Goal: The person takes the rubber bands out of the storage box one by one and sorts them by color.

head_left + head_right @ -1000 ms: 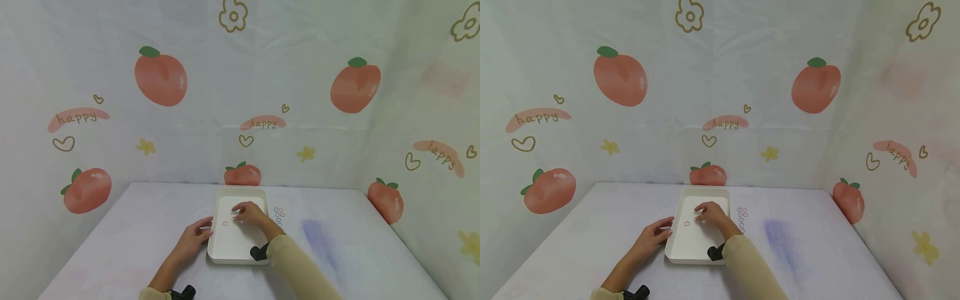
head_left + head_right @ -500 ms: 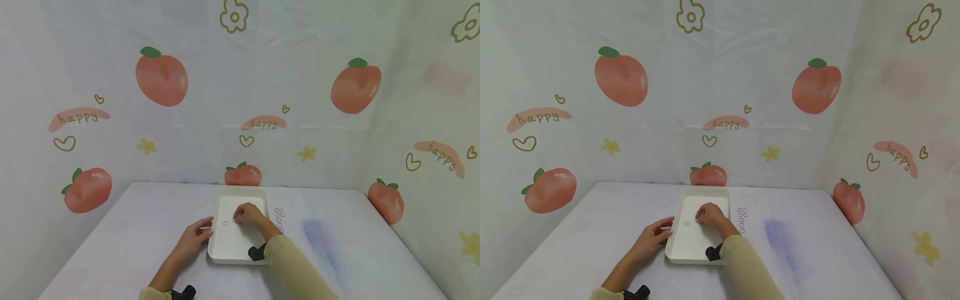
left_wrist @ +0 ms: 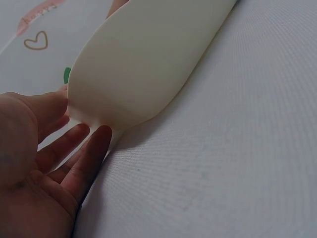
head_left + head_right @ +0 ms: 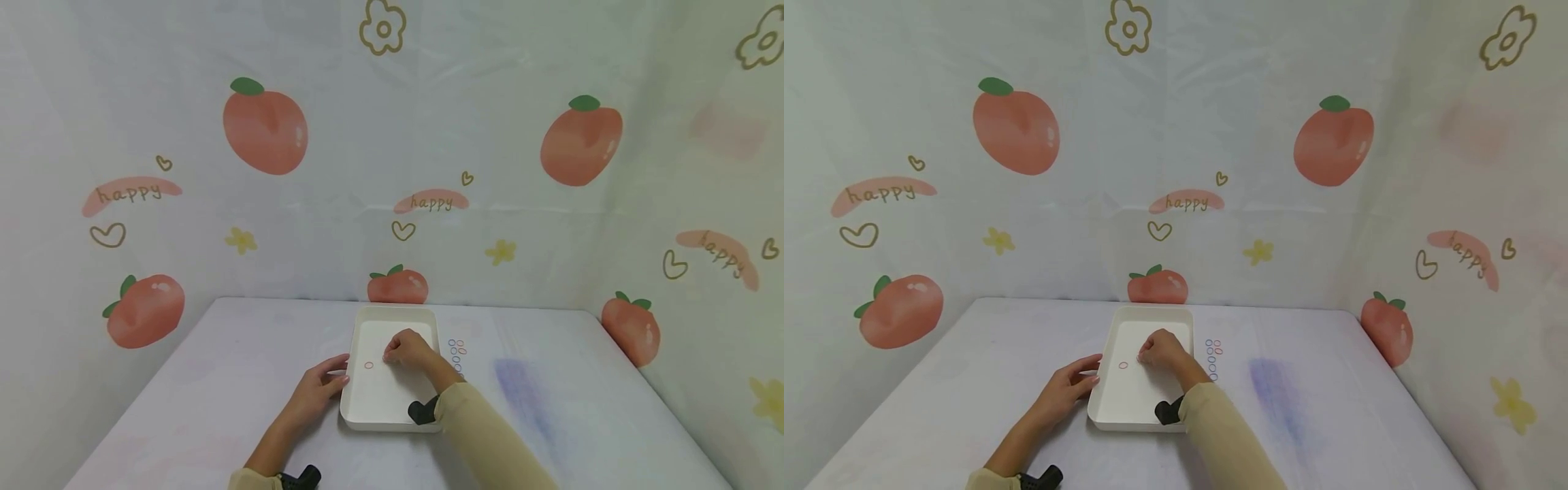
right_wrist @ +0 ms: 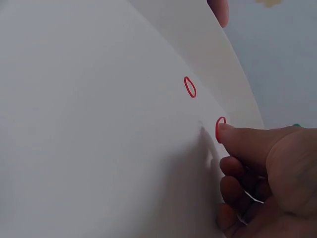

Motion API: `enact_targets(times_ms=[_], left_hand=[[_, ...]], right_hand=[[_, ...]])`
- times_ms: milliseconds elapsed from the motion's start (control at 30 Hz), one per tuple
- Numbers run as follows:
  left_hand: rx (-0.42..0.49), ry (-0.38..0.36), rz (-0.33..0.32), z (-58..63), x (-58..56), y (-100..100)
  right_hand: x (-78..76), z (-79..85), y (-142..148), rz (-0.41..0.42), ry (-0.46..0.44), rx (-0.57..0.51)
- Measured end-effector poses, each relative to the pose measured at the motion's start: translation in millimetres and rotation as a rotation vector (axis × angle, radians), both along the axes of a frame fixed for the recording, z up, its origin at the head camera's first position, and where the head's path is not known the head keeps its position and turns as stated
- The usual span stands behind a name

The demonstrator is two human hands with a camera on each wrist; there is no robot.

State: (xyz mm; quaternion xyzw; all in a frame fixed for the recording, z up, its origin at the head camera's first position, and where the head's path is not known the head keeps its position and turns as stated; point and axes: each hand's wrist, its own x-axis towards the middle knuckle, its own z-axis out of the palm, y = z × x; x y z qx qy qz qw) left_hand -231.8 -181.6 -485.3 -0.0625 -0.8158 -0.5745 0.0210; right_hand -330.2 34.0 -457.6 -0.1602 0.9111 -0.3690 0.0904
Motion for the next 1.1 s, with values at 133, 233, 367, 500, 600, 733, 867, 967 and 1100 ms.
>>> enact_targets(times_ms=[133, 233, 367, 500, 600, 733, 867, 967, 1100], left_hand=[[0.008, 0.007, -0.008, 0.2, 1.0, 0], [0.010, 0.003, -0.012, 0.1, 0.7, 1], [0.003, -0.013, 0.003, 1.0, 0.1, 1], [-0.004, -0.013, 0.011, 1.0, -0.2, 2], [-0.007, -0.009, 0.013, 0.0, -0.6, 2], [0.001, -0.016, 0.013, -2.1, -2.1, 2], [0.010, -0.024, 0.015, -3.0, -3.5, 1], [0.015, -0.023, 0.013, -2.1, -3.2, 1], [0.019, -0.003, 0.003, -0.6, -2.2, 1]], right_hand=[[-0.4, 2.6, 3, 0.022, 0.024, -0.003], [0.0, 5.1, 6, 0.039, 0.065, -0.009], [0.8, 10.6, 11, 0.053, 0.106, -0.029], [3.2, 20.2, 14, 0.043, 0.100, -0.052], [5.0, 27.0, 18, 0.040, 0.094, -0.058], [6.7, 32.1, 26, 0.037, 0.103, -0.064], [9.3, 33.1, 36, 0.027, 0.119, -0.078], [12.7, 33.2, 45, 0.012, 0.127, -0.088], [17.1, 32.0, 56, -0.016, 0.149, -0.102]])
